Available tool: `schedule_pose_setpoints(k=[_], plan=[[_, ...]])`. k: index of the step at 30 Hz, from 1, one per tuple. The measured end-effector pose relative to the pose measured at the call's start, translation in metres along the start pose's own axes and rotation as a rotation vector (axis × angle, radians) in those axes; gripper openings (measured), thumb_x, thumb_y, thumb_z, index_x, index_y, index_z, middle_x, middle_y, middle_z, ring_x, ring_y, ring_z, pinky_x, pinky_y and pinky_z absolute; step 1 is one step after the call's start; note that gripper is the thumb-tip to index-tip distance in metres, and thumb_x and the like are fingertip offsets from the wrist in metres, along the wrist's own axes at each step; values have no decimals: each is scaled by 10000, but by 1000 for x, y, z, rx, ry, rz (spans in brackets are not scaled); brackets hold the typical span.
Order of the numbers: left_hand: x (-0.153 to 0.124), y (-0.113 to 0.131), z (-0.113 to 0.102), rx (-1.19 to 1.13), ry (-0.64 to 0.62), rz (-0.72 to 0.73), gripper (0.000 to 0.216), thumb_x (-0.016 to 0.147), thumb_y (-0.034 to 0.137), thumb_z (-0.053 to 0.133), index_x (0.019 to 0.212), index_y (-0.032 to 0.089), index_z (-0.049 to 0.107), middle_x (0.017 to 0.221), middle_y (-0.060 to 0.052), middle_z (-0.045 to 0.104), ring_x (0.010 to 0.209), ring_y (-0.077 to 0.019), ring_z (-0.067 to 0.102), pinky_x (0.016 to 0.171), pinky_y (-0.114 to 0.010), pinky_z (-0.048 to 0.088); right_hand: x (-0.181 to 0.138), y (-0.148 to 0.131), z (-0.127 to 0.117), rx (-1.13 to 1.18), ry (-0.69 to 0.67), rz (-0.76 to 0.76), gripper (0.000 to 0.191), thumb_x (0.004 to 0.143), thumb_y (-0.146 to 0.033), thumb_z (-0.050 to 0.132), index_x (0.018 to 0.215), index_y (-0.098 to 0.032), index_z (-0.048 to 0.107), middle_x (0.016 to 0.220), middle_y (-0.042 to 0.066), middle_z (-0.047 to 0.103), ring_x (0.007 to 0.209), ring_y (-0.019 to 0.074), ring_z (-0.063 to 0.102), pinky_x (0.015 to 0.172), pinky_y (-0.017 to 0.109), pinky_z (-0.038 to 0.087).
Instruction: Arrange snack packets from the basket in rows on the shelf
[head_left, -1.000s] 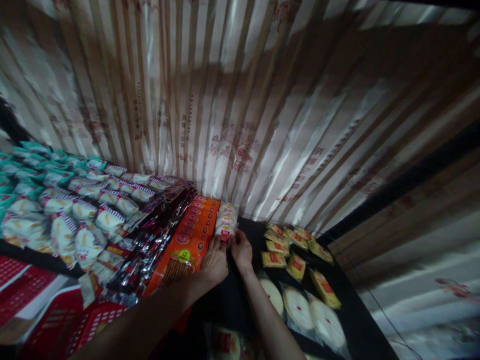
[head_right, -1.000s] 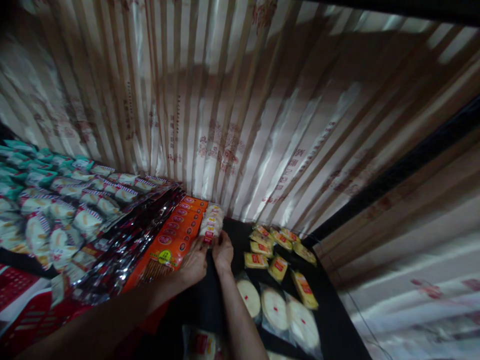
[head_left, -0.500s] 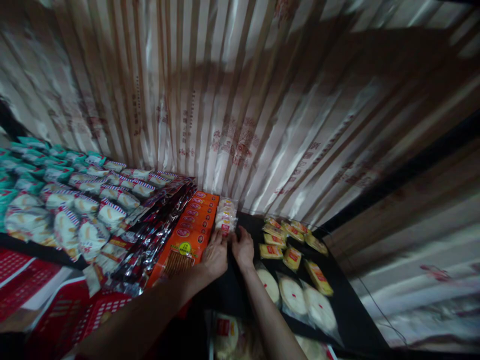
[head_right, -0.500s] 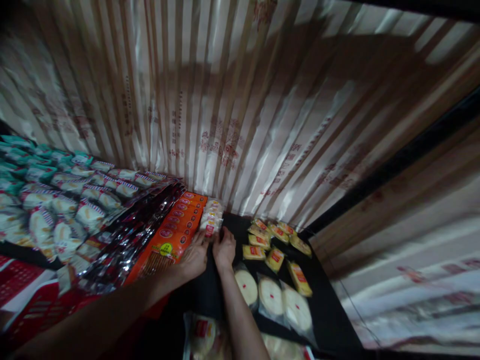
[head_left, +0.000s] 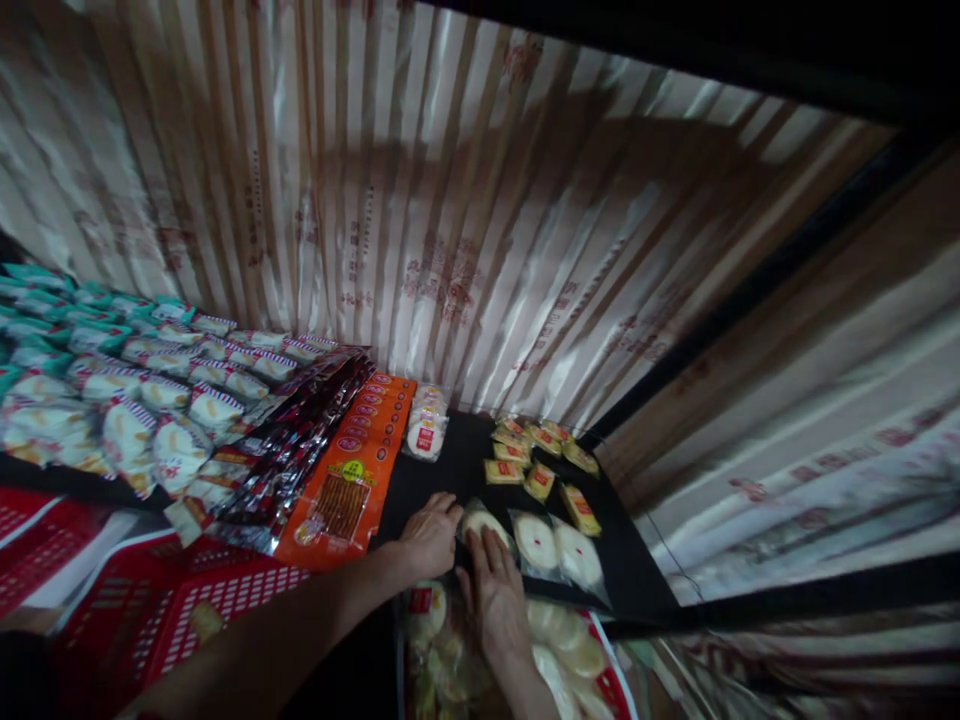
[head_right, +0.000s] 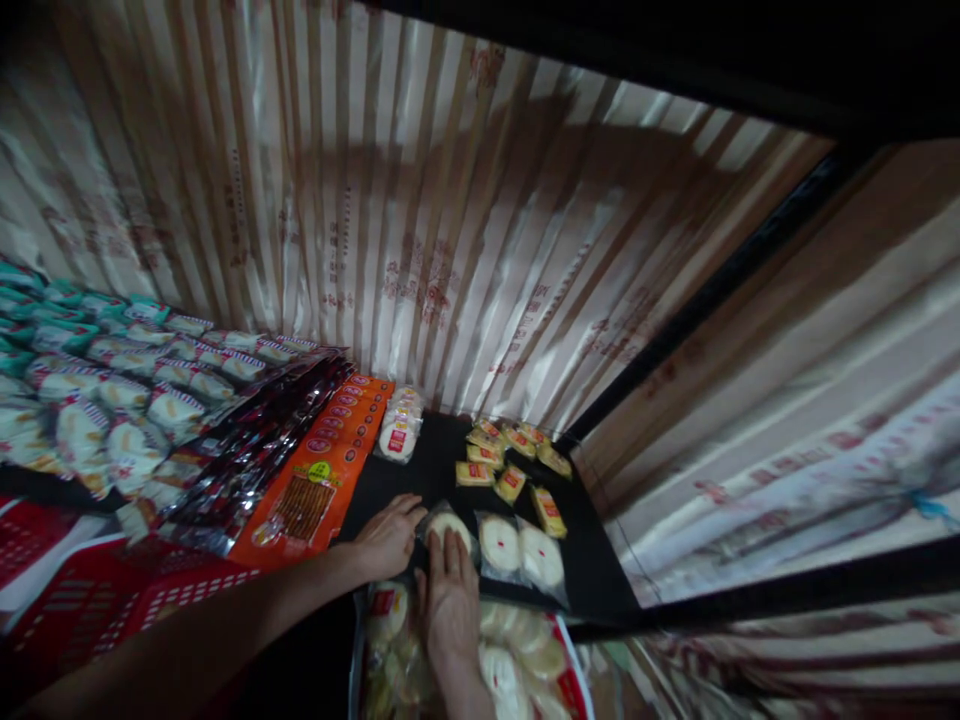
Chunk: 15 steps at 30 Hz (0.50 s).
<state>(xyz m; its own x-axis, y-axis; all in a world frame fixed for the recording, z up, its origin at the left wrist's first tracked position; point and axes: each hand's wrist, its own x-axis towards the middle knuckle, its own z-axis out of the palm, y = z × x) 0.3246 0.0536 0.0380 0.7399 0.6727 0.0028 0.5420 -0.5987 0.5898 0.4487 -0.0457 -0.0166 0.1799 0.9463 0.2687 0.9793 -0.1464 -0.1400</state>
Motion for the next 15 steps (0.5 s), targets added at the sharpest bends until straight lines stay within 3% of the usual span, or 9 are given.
schedule_pose_setpoints(k=[7,11,15], plan=[[-32,4,-7,-49,-45,-19,397,730,91,465,1107,128,586,1128,-135,616,1107,-253,523,967,-354,410,-22,-24,-11,-9,-40,-83,590,718,-6,367,1238,-215,552,1256,71,581,1123,228,541,928,367,435],[-40,-3,-17,-102,-21,-65,339,764,111,444,1054,141,616,1072,-119,648,1013,-238,586,917,-345,443,-21,-32,-19,66,-18,-125,552,724,-6,367,1191,-198,590,1223,81,604,1107,234,561,929,369,445],[-37,-10,-29,-217,31,-133,286,851,226,394,1009,189,628,1019,-51,676,952,-180,614,874,-287,461,-8,-35,-31,326,34,-98,399,823,-149,369,1135,-188,613,1123,97,657,1007,207,623,890,325,481]])
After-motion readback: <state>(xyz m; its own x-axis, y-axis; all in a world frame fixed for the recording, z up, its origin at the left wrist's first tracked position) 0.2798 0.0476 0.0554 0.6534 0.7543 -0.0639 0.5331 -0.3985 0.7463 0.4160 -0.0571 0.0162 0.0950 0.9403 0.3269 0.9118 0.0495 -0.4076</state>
